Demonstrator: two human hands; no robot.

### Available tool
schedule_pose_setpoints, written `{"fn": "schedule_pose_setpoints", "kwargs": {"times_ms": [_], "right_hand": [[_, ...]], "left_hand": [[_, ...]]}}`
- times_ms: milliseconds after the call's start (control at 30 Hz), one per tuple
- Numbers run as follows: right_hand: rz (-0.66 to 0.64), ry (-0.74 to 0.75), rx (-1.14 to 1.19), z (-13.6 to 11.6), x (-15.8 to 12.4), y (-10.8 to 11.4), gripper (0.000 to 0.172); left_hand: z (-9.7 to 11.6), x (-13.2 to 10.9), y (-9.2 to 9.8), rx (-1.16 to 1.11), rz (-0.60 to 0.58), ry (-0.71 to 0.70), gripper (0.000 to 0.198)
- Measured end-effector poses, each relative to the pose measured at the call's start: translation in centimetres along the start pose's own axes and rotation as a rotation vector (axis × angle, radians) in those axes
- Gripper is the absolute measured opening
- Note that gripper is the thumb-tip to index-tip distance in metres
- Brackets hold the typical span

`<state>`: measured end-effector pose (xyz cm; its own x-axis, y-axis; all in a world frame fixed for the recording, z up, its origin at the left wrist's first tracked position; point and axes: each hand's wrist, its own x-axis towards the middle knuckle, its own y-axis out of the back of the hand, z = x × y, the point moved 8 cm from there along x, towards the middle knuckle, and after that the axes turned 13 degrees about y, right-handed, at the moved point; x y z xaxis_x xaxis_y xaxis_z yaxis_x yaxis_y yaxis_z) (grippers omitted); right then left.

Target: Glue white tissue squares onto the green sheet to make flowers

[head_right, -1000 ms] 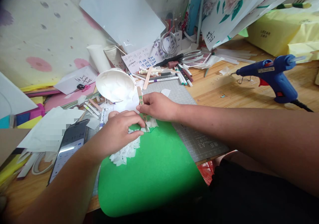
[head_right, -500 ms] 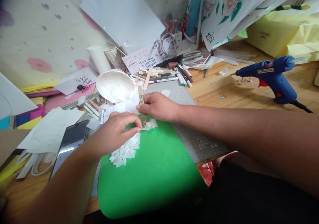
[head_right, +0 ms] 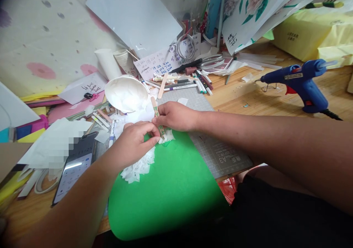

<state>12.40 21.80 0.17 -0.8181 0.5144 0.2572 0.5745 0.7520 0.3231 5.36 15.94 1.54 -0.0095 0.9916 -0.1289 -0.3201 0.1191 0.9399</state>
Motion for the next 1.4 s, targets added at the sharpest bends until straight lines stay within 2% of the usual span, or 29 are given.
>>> {"fn": "schedule_pose_setpoints", "kwargs": {"times_ms": [200,400,467,600,700,867,967,1100,1233,1400], "right_hand": [[0.024,-0.013,0.076,0.3,-0.2,0.1,0.020],[0.247,0.039,0.198,0.7,-0.9,1.7,0.024],[0.219,0.056,0.230,0.4,-1.1,1.4,0.027],[0.082,0.052,0.238,-0.4,-1.3,0.0,0.030],[0.099,0.029,0.207,-0.2,-1.5,-0.1,0.032],[0.129,-0.008,0.163,1.0,-1.5,0.0,0.037],[0.124,-0.015,0.153,1.1,-1.5,-0.1,0.041],[0.140,-0.014,0.155,0.9,-1.4,0.0,0.040],[0.176,-0.011,0.179,1.0,-1.6,0.3,0.040],[0.221,-0.005,0.209,1.1,-1.7,0.6,0.039]], "left_hand": [[0.0,0.1,-0.4,0.038,0.013,-0.010,0.013],[0.0,0.4,-0.6,0.042,0.014,-0.008,0.013],[0.0,0.5,-0.6,0.048,0.020,0.001,0.013],[-0.5,0.7,-0.3,0.064,0.043,0.033,0.010],[-1.4,0.7,1.0,0.050,0.087,0.067,0.008],[-5.0,0.6,4.3,0.010,0.249,0.191,0.009],[-7.0,0.9,5.1,0.059,0.306,0.249,0.010],[-8.1,1.7,4.9,0.129,0.336,0.280,0.014],[-7.6,2.1,4.3,0.190,0.305,0.267,0.020],[-7.0,2.0,3.9,0.242,0.228,0.224,0.015]]}}
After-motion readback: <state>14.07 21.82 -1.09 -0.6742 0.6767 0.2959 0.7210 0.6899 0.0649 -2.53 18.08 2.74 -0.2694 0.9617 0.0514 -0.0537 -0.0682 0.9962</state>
